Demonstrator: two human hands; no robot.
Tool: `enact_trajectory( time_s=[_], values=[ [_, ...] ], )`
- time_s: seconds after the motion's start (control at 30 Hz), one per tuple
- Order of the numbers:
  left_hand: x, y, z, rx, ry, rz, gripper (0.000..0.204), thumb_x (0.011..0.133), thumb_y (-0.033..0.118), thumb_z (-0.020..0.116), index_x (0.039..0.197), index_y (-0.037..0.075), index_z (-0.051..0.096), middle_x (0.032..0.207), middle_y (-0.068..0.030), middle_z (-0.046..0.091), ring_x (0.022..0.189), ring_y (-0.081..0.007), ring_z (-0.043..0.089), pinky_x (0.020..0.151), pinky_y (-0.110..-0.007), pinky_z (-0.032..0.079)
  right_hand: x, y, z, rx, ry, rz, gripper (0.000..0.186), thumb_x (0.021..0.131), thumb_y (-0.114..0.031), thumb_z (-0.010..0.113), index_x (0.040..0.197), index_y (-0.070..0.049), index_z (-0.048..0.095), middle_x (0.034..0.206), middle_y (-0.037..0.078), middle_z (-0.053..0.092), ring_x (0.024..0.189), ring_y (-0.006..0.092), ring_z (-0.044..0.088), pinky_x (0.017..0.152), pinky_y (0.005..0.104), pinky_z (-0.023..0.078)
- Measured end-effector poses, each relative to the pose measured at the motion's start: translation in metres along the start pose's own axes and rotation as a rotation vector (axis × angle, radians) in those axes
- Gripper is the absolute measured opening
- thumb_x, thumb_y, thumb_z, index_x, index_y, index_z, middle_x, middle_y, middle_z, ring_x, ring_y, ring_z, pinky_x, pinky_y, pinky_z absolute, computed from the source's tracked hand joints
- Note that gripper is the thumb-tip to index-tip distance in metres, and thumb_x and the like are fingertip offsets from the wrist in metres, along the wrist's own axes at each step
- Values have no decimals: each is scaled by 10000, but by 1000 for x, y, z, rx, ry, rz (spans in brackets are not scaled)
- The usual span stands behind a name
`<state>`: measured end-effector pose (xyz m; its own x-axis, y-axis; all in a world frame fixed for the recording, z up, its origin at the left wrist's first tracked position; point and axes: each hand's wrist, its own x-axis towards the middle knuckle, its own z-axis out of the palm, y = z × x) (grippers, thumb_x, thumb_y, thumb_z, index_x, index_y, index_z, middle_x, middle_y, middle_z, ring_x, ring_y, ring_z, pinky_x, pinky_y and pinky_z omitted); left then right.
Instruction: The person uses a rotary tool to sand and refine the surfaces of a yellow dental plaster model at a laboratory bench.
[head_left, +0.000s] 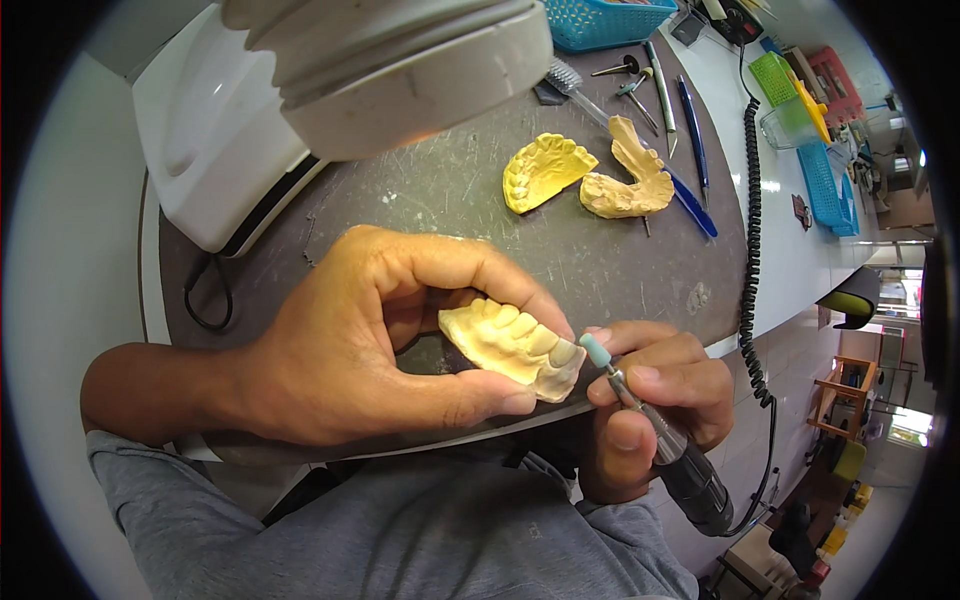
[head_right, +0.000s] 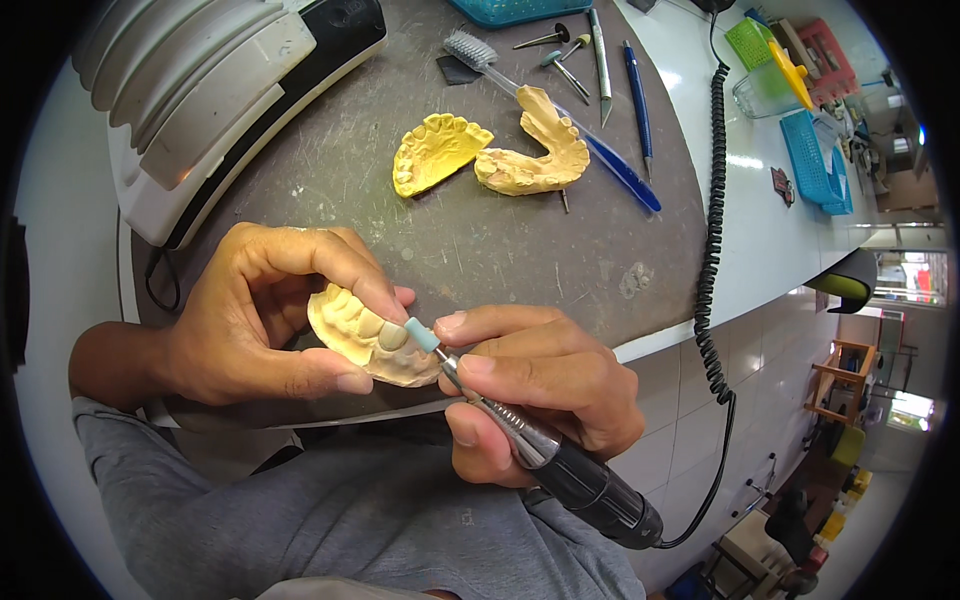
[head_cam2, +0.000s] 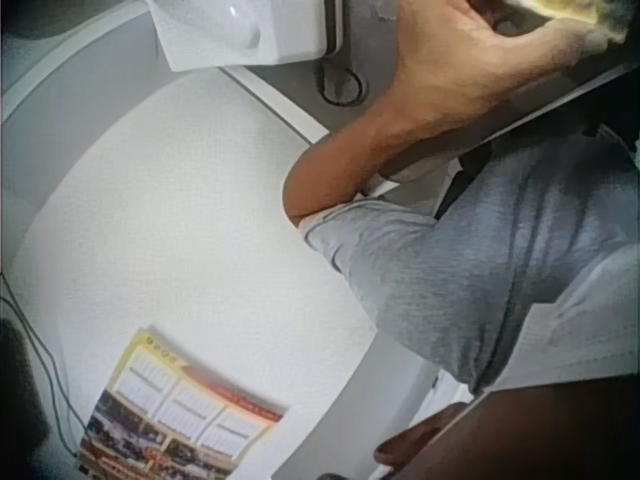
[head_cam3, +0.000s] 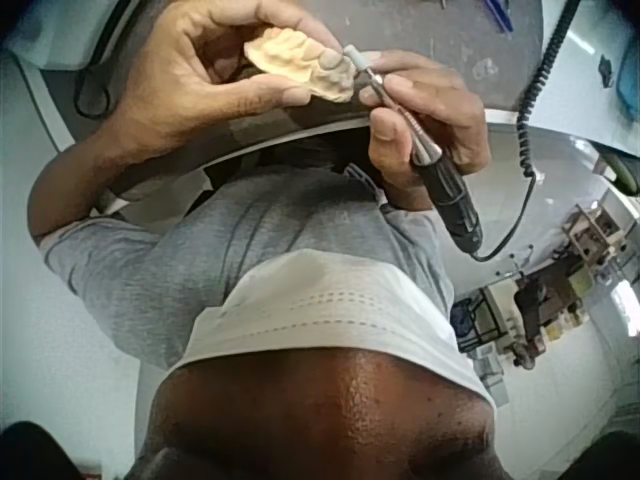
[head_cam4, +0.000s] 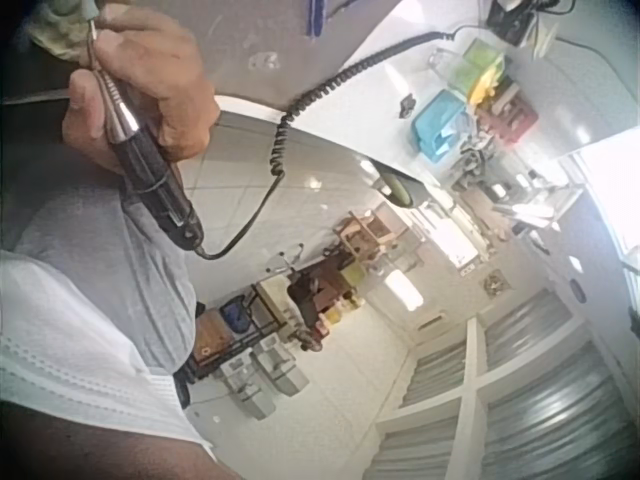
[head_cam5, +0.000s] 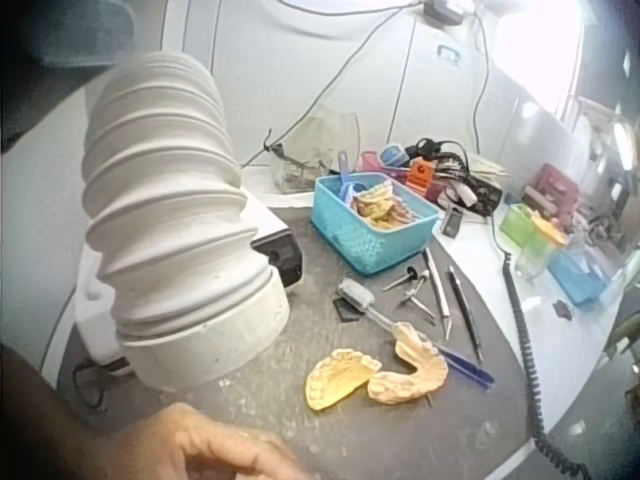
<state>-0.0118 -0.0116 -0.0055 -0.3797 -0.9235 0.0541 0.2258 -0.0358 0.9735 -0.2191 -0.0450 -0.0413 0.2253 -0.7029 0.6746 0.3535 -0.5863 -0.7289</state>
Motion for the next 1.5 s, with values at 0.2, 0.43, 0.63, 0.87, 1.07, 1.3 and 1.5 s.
enact_trajectory(
  time_s=[0.2, 0.43, 0.63, 0.87, 1.07, 1.3, 1.5],
  values=[
    [0, 0, 0, 0, 0, -4, 344, 728, 13, 746, 1041, -29, 609, 977, -105, 589, 962, -147, 582, 1022, -335, 402, 1, -1, 1, -2, -18, -2, 259, 748, -56, 751, 931, 39, 594, 729, 152, 636, 792, 303, 673, 666, 322, 564],
    [0, 1, 1, 7, 4, -16, 341, 727, 12, 741, 1040, -29, 612, 962, -105, 592, 945, -146, 580, 1025, -338, 400, 3, -7, -4, -44, -97, 49, 271, 740, -50, 759, 940, 32, 595, 745, 151, 639, 816, 301, 670, 706, 343, 565],
    [0, 0, 1, 7, 11, -3, 352, 720, 3, 742, 1047, -29, 616, 953, -96, 590, 910, -138, 573, 864, -276, 444, 2, -3, -3, 17, -63, 42, 284, 750, -45, 752, 968, 26, 584, 758, 155, 637, 830, 309, 670, 736, 366, 564],
    [0, 1, 2, 30, 20, -3, 345, 714, 7, 746, 1035, -35, 626, 950, -93, 589, 893, -134, 567, 813, -257, 432, 3, -4, -1, 19, -69, 43, 263, 746, -32, 748, 950, 34, 594, 769, 163, 640, 822, 303, 672, 725, 356, 569],
    [0, 2, 1, 24, 21, -14, 345, 710, 0, 745, 1031, -40, 625, 949, -96, 592, 894, -135, 571, 810, -255, 435, 4, -8, -1, -16, -63, 97, 257, 730, -15, 749, 935, 33, 602, 771, 161, 641, 814, 294, 672, 711, 343, 570],
    [0, 0, 1, 16, 21, -7, 343, 712, -5, 744, 1029, -43, 618, 968, -109, 600, 904, -141, 580, 820, -260, 444, 3, -5, 2, -46, -59, 57, 248, 706, -36, 770, 901, 14, 624, 716, 111, 653, 770, 282, 671, 699, 332, 566],
    [-1, 1, 1, 29, 21, -7, 346, 709, 5, 746, 1028, -43, 620, 964, -106, 601, 900, -140, 578, 818, -258, 439, 6, -6, -4, -69, -138, 44, 255, 727, -40, 762, 922, 23, 611, 733, 130, 647, 785, 287, 672, 706, 343, 566]
  ],
)
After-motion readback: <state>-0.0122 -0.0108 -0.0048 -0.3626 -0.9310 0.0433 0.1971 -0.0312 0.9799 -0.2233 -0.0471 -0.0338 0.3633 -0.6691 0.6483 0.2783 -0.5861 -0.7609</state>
